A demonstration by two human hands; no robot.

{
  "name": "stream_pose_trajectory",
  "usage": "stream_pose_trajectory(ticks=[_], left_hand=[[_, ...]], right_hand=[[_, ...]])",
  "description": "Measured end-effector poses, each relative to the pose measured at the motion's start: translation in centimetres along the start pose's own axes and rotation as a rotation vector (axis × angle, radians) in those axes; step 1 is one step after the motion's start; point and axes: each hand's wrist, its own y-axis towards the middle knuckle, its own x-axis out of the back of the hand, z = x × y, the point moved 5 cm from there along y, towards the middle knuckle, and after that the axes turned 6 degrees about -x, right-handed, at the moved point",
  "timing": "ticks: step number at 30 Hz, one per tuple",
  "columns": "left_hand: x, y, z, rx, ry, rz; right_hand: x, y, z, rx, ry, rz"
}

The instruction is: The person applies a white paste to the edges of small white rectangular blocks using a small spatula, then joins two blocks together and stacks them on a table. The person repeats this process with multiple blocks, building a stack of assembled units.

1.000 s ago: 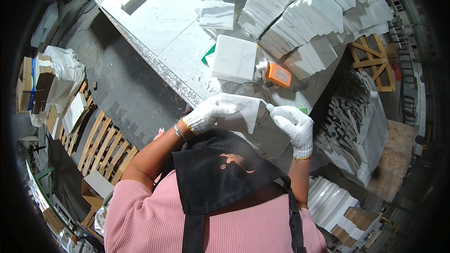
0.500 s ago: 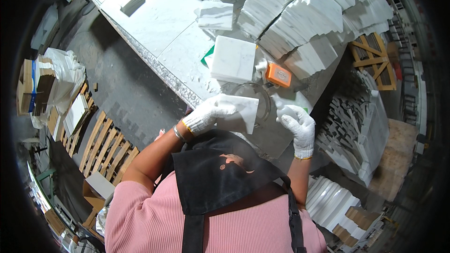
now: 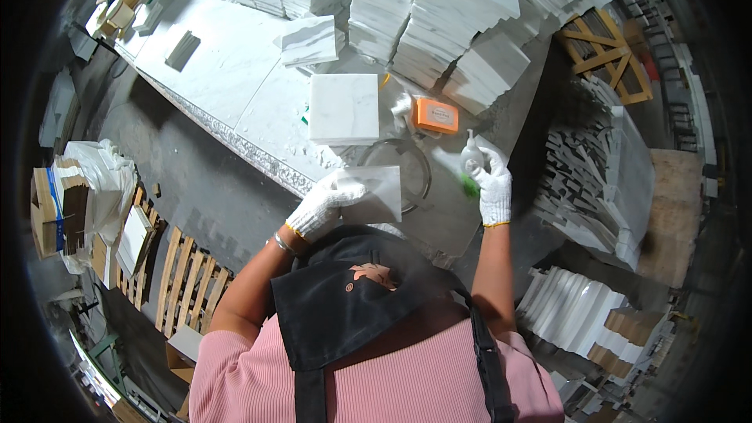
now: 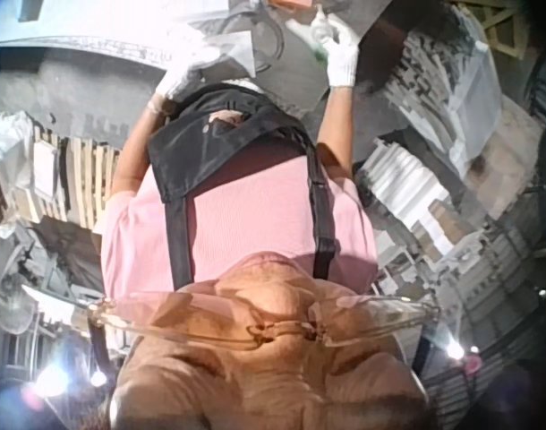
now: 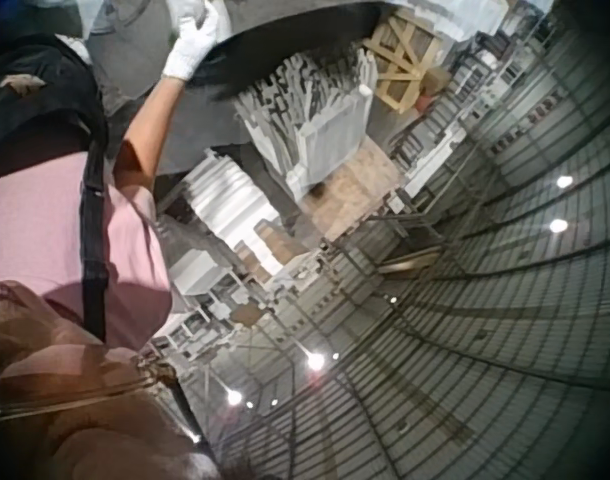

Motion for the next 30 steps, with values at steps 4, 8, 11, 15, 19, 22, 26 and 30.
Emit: stream_pose_trajectory(ticks=[4, 8, 11, 15, 19, 22, 26, 30], left_hand=[[-0.6, 0.0, -0.4, -0.015, -0.016, -0.005], [-0.7, 0.2, -0.3, -0.012, 0.019, 0.012], [-0.1, 0.2, 0.0, -0.017, 0.053, 0.008], [0.6, 0.3, 0.3, -0.021, 0.088, -0.024], [-0.2, 0.1, -0.6, -0.023, 0.122, -0.002], [0.2, -0.3, -0.6, -0.028, 0.153, 0.006], [1.3, -0.1, 0.4, -0.046, 0.07, -0.037], [1.9, 0.2, 1.1, -0.041, -0.047, -0.085]], right_hand=[[0.1, 1.2, -2.8, 0.049, -0.137, -0.024], [-1.4, 2.4, -2.5, 0.182, -0.382, -0.054], [-2.4, 2.7, -1.5, 0.27, -0.716, -0.126], [-3.1, 2.7, -1.1, 0.162, -0.667, -0.056], [-2.3, 2.2, -1.0, 0.283, -0.831, -0.148], [-1.2, 0.1, 1.1, 0.513, -0.859, -0.287], [-1.4, -5.0, 3.5, 0.254, -0.61, -0.231], [-5.0, -7.9, 1.6, 0.227, -0.921, 0.051]])
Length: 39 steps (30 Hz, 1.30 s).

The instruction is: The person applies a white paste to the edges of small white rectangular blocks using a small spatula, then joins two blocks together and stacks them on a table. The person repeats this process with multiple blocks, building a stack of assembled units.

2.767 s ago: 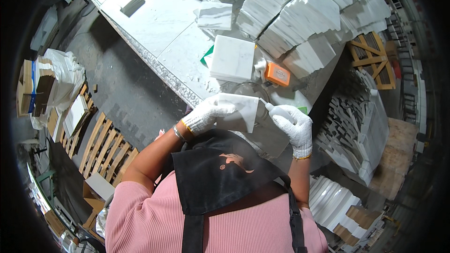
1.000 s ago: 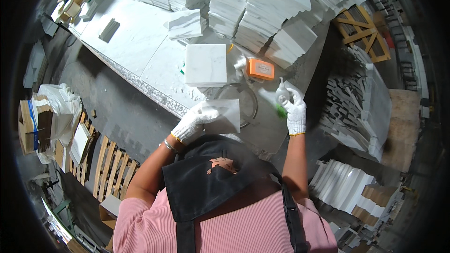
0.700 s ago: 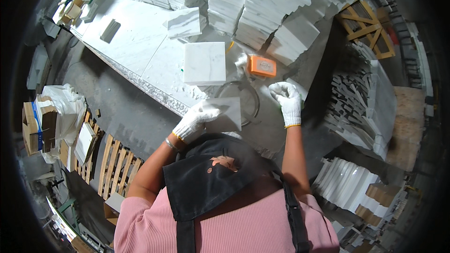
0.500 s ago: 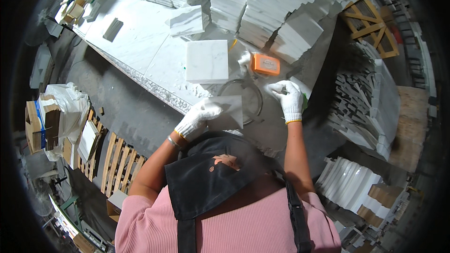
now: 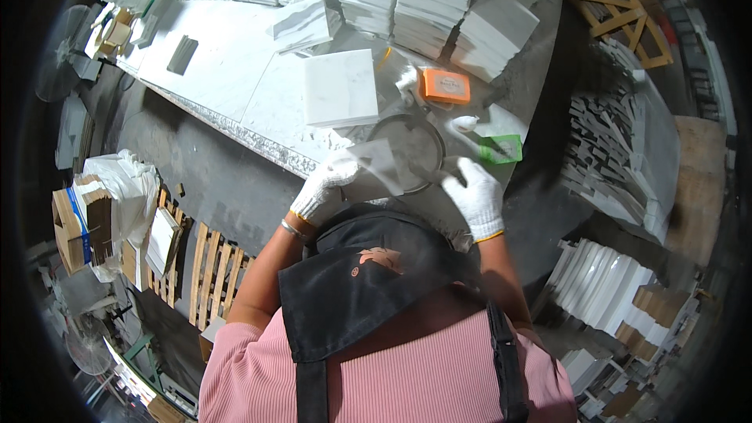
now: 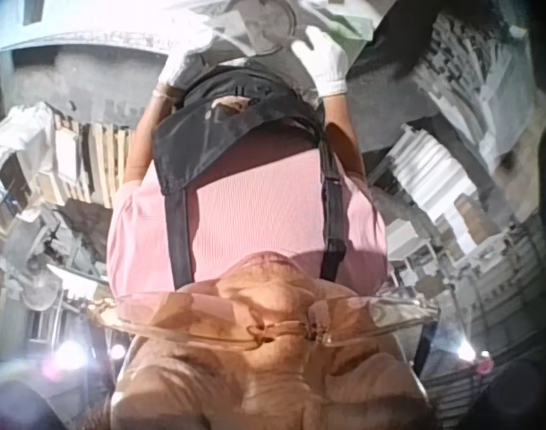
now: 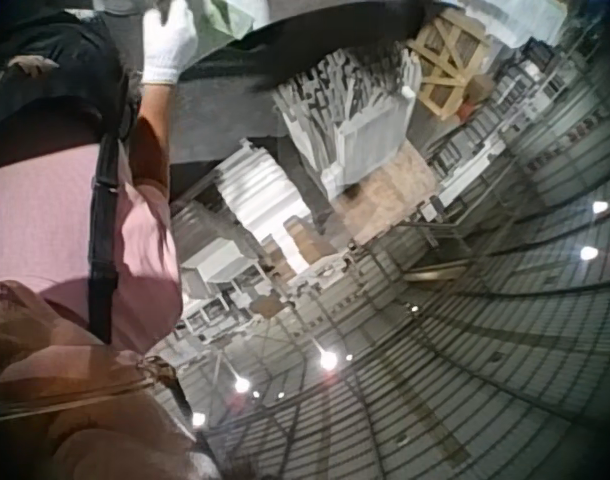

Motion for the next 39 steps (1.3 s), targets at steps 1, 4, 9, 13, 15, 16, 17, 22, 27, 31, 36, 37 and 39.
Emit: stream_pose_trajectory(ticks=[1, 4, 9, 13, 15, 16, 17, 22, 27, 31, 36, 37, 39], left_hand=[[0.4, 0.0, 0.1, -0.01, 0.044, 0.005], [1.6, 0.0, 0.4, -0.031, 0.137, 0.015], [1.6, -0.5, 0.4, 0.018, 0.091, -0.028], [1.2, -0.1, 0.5, 0.029, 0.122, -0.021], [1.3, 0.0, 0.6, 0.035, 0.157, 0.001], [1.2, -0.1, 0.5, 0.02, 0.158, 0.007], [0.9, -0.1, 0.3, 0.006, 0.159, 0.013], [1.0, -0.2, 0.6, 0.012, 0.114, 0.01], [0.4, -0.3, 0.5, 0.02, 0.137, 0.016], [-0.3, -0.4, -0.2, 0.041, 0.267, 0.024], [-0.9, -0.3, -0.3, 0.039, 0.25, 0.01], [-0.7, -0.2, -0.1, 0.029, 0.236, 0.03], [0.2, 0.1, 0.8, 0.009, 0.209, 0.068]], right_hand=[[-0.7, -0.1, 0.6, -0.057, 0.08, 0.084], [-1.6, -0.4, 1.3, -0.076, 0.174, 0.112], [-0.7, 1.0, 0.0, -0.065, 0.324, 0.05], [-1.4, 2.5, -0.7, 0.004, 0.289, -0.046], [-1.6, 3.0, 0.1, 0.029, 0.294, -0.052], [-2.0, 3.2, 0.4, 0.019, 0.35, -0.015], [-2.5, 3.3, 0.6, 0.009, 0.406, 0.022], [-2.7, 3.1, 0.2, -0.113, 0.565, 0.159], [0.5, 1.7, 1.1, -0.443, 0.874, 0.237], [3.3, 0.7, 3.0, -0.426, 0.931, 0.184], [4.1, 0.1, 4.0, -0.381, 0.909, 0.165], [4.0, 0.0, 4.1, -0.369, 0.916, 0.161], [3.9, -0.1, 4.4, -0.332, 0.93, 0.152]])
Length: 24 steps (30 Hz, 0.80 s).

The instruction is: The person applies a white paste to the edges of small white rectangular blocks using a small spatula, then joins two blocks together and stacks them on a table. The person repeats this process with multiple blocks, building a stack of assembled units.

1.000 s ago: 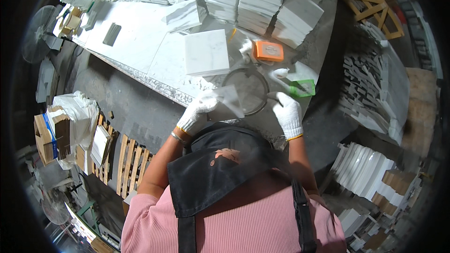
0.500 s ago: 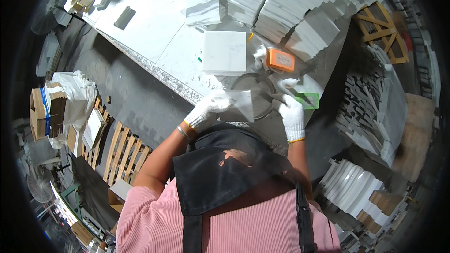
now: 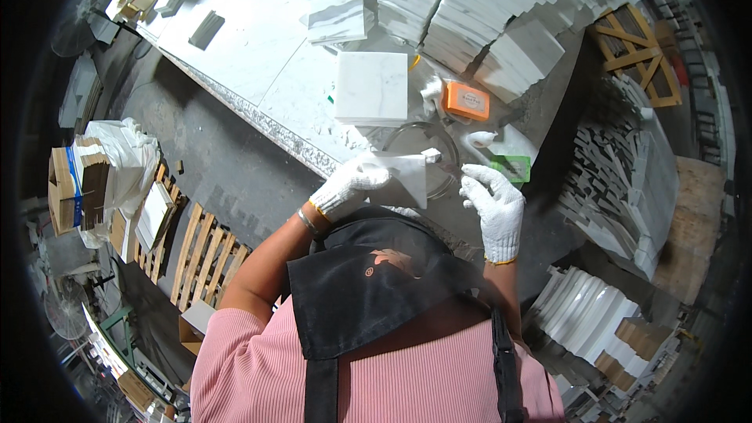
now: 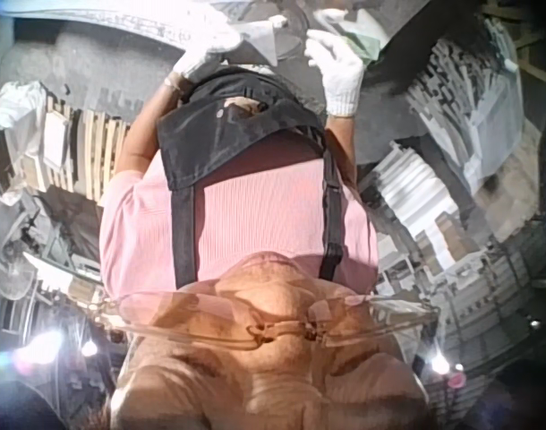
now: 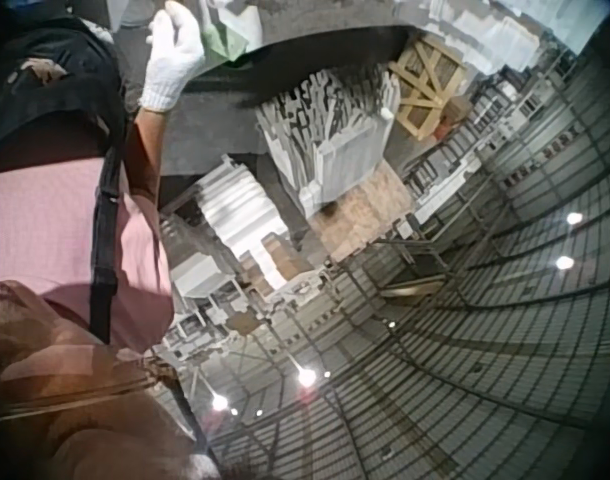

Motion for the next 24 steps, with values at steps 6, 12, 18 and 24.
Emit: stream_pose_trajectory(ticks=[6, 12, 18, 24], left_hand=[[-0.4, 0.2, -0.1, -0.016, -0.027, 0.033], [-1.0, 0.0, -0.9, -0.013, -0.012, -0.005], [0.2, 0.7, 0.4, 0.03, 0.018, 0.106], [0.4, 0.8, 1.0, 0.048, 0.017, 0.048]], right_hand=[[-0.1, 0.3, -0.2, 0.034, -0.015, -0.022], [0.0, 0.0, 0.0, 0.043, -0.026, -0.028], [0.0, -0.1, 0.6, 0.086, -0.095, -0.043], [0.4, 0.4, 0.2, 0.179, -0.168, -0.077]])
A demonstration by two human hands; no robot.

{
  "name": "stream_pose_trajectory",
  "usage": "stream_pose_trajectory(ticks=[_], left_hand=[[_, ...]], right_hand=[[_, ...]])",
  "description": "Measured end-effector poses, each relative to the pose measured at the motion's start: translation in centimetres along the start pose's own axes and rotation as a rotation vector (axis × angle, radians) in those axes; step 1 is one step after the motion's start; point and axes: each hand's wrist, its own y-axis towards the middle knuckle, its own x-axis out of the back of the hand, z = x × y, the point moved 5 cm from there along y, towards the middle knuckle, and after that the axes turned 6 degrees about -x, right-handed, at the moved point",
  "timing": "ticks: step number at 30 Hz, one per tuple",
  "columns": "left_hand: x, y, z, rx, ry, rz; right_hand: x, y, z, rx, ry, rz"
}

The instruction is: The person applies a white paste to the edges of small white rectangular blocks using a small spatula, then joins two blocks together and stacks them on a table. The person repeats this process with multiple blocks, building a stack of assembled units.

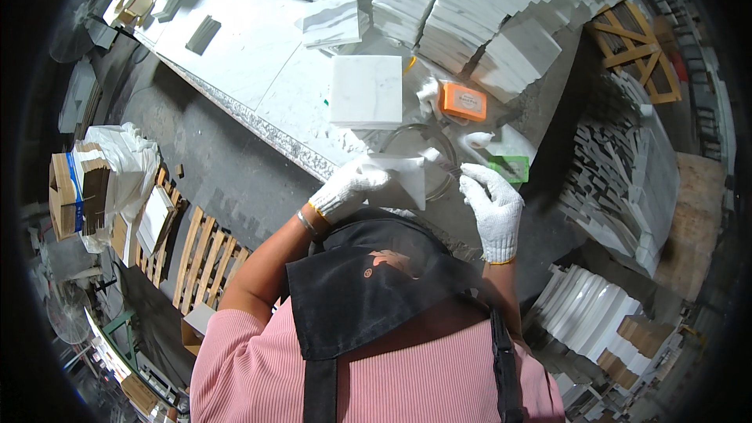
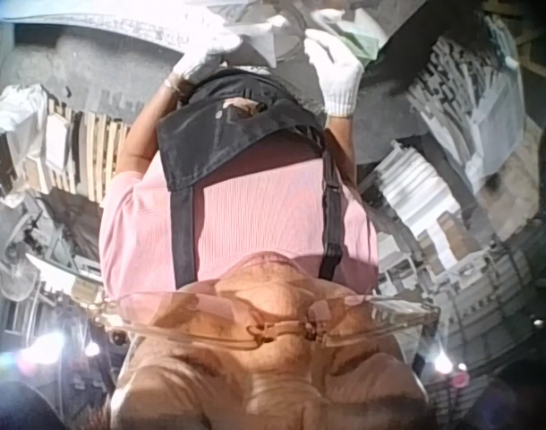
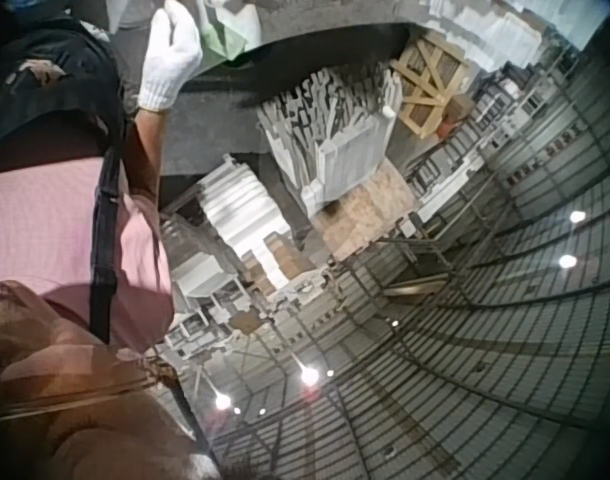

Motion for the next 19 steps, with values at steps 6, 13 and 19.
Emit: stream_pose_trajectory(ticks=[6, 13, 19], left_hand=[[-1.3, -0.3, -1.8, -0.069, 0.005, -0.032], [-1.3, -0.2, -1.5, -0.028, -0.016, -0.012], [-2.8, -0.4, -3.4, -0.015, -0.1, 0.065]], right_hand=[[0.4, 1.3, -1.3, 0.194, -0.241, -0.056], [-1.5, 2.2, -5.4, 0.222, -0.801, 0.035], [2.8, 4.7, -4.1, 0.266, -0.63, -0.266]])
